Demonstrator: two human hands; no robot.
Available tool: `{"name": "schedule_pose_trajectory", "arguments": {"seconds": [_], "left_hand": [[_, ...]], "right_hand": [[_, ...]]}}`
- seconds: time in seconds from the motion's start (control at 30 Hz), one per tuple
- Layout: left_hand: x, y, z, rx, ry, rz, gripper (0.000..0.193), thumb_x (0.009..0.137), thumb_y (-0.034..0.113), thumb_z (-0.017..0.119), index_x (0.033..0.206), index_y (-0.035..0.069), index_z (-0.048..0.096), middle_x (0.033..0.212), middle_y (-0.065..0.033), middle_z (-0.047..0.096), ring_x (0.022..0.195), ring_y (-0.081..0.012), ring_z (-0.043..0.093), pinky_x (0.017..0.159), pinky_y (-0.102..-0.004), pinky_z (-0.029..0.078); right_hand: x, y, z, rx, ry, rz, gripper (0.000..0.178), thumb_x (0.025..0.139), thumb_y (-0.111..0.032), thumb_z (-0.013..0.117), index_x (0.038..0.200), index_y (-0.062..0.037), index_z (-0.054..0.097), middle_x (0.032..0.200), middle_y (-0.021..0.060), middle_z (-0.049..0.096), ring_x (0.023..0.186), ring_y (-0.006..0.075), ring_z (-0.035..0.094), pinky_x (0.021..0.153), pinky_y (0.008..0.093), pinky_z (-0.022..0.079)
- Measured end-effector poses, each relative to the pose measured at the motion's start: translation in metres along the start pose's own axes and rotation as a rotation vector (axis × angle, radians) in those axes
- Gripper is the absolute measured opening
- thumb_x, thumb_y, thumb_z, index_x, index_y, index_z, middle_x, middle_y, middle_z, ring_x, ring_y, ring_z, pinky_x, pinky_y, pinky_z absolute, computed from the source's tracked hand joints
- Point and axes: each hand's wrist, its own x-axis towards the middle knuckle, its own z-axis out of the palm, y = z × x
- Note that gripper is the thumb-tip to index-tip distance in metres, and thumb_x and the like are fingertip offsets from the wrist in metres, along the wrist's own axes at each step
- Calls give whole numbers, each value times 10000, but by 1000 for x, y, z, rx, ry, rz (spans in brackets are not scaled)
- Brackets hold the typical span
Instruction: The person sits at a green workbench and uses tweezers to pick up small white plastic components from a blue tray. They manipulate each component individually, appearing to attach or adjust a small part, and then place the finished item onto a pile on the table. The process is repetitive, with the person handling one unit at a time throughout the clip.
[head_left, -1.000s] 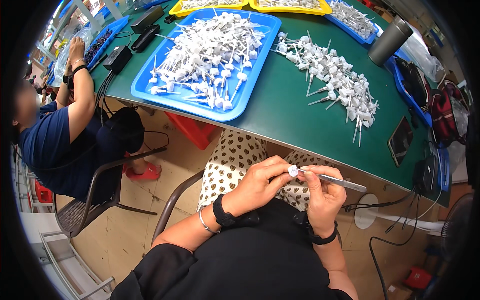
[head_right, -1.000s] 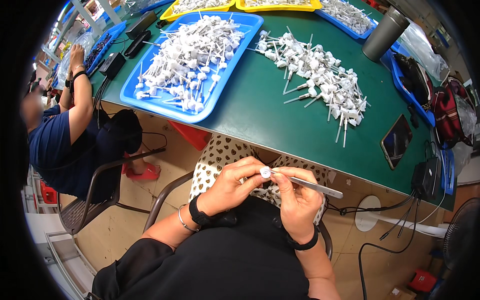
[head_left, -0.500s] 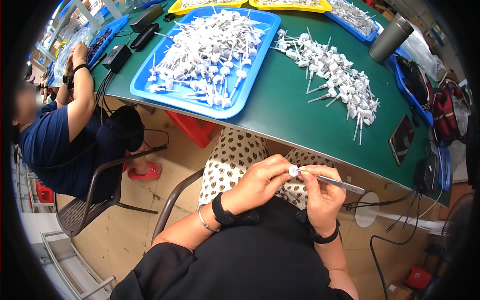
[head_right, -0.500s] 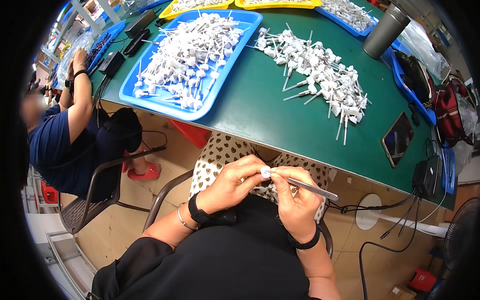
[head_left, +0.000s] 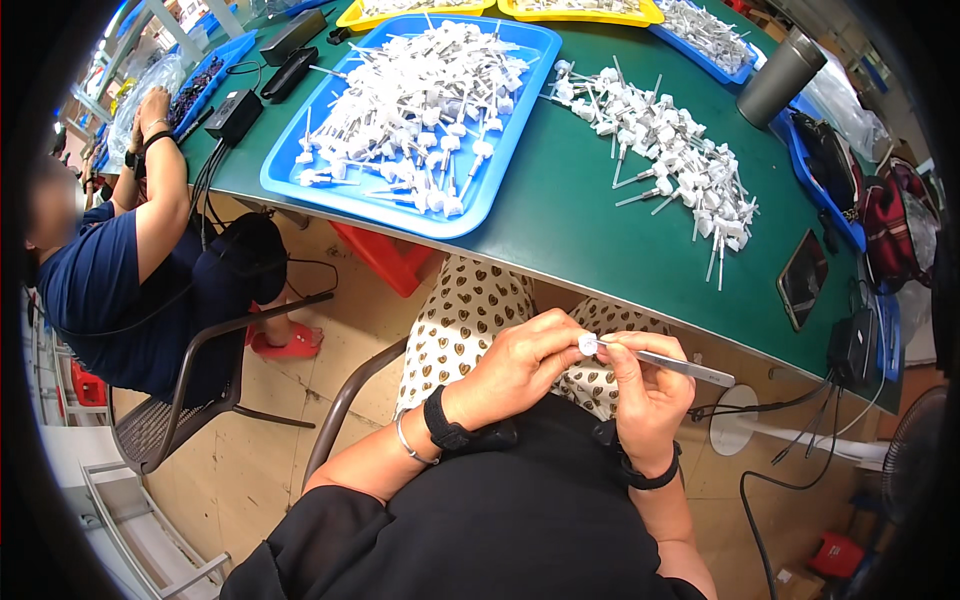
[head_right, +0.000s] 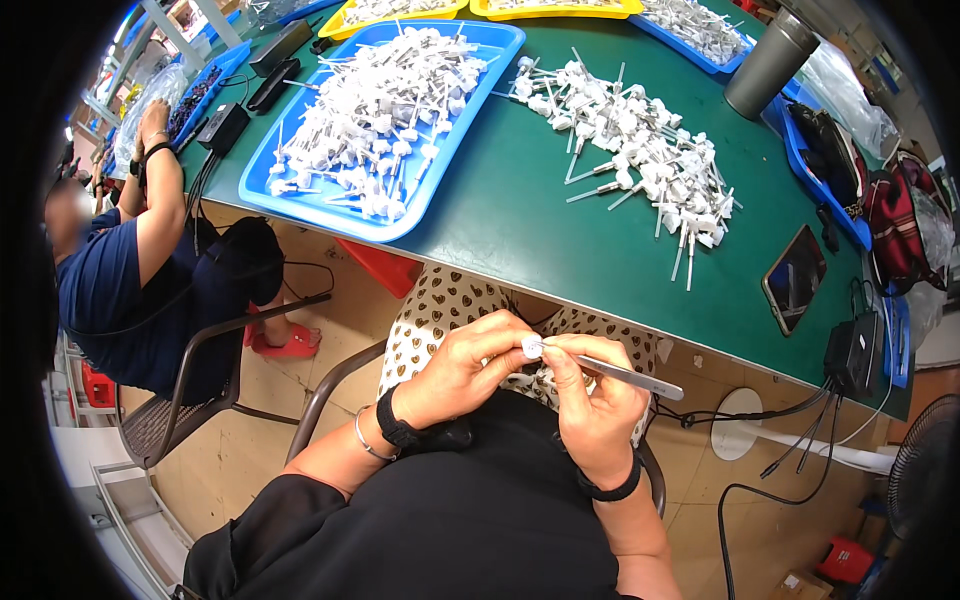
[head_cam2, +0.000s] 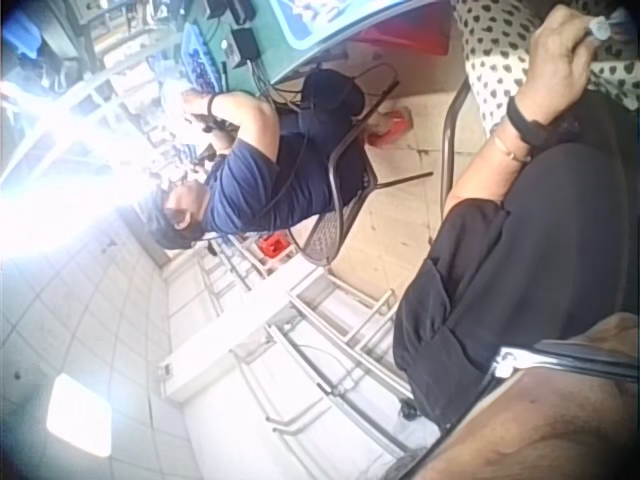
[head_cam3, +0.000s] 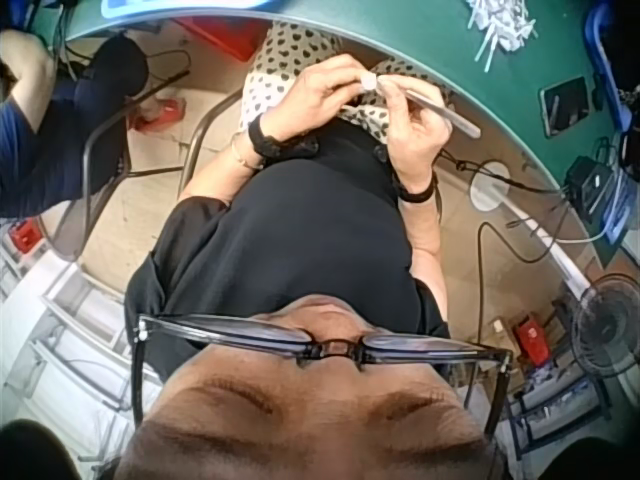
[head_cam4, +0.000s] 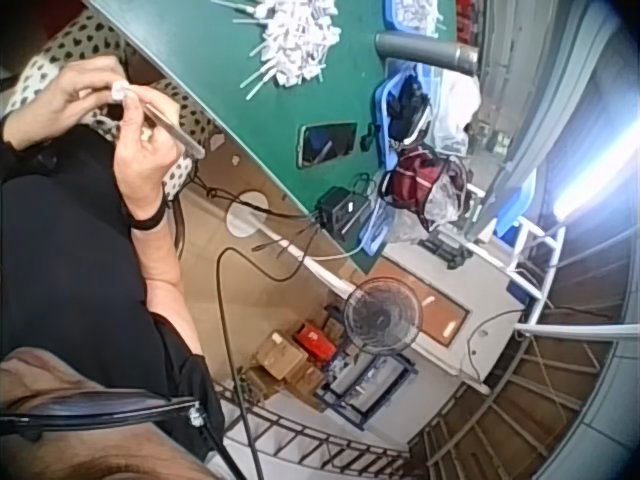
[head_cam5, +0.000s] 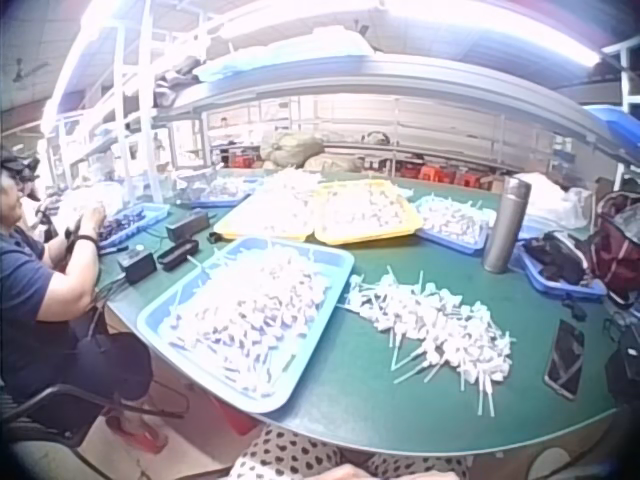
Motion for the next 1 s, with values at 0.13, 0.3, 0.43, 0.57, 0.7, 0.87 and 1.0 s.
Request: {"name": "schedule_pose_trajectory", "arguments": {"seconds": [0.13, 0.3, 0.43, 0.57, 0.7, 0.87, 1.0], "left_hand": [[0, 0, 0, -11, -7, -3, 155, 932, 9, 659, 1085, 9, 687, 950, -109, 635, 852, -272, 658, 729, -359, 528], [0, 1, -1, -5, -14, -4, 156, 932, 10, 662, 1086, 8, 686, 949, -111, 634, 849, -271, 658, 727, -358, 529], [-1, 0, 0, -3, -12, -1, 162, 940, 23, 681, 1098, -5, 694, 935, -107, 646, 827, -234, 648, 717, -331, 525], [-1, 1, 0, 4, -25, -16, 159, 942, 21, 678, 1099, -4, 692, 935, -107, 646, 828, -234, 649, 715, -333, 524], [-3, -1, -1, 29, -48, -22, 158, 930, 10, 683, 1087, -6, 685, 933, -111, 642, 822, -248, 646, 713, -338, 523], [-2, -3, -3, 93, -94, 37, 165, 910, 1, 693, 1074, -9, 679, 930, -116, 639, 818, -267, 644, 707, -342, 524], [-1, -3, -6, 5, -59, 26, 160, 922, -1, 682, 1082, -6, 688, 929, -108, 648, 811, -246, 650, 704, -340, 526]], "right_hand": [[-1, -1, 2, 20, 26, 23, 82, 921, 6, 728, 987, 25, 683, 925, 97, 727, 780, 127, 681, 697, 247, 554], [-1, 0, 0, -48, -5, -11, 80, 916, 10, 730, 982, 21, 687, 912, 95, 723, 775, 128, 679, 694, 249, 553], [0, -2, 0, -76, -21, -34, 84, 909, 19, 730, 982, 16, 689, 897, 96, 721, 767, 136, 679, 692, 257, 553], [1, -3, 0, -157, -38, -77, 80, 896, 15, 733, 962, 6, 688, 871, 109, 717, 751, 166, 685, 679, 275, 553], [6, -7, -2, -295, -106, -184, 63, 894, -7, 732, 939, 0, 689, 849, 113, 714, 721, 208, 684, 639, 297, 538], [14, -21, -6, -392, -228, -191, 62, 893, -30, 734, 930, -2, 693, 821, 104, 706, 691, 235, 669, 603, 311, 517], [8, -14, -5, -244, -153, -130, 73, 915, -2, 720, 975, 10, 681, 913, 99, 711, 745, 167, 674, 643, 271, 531]]}}
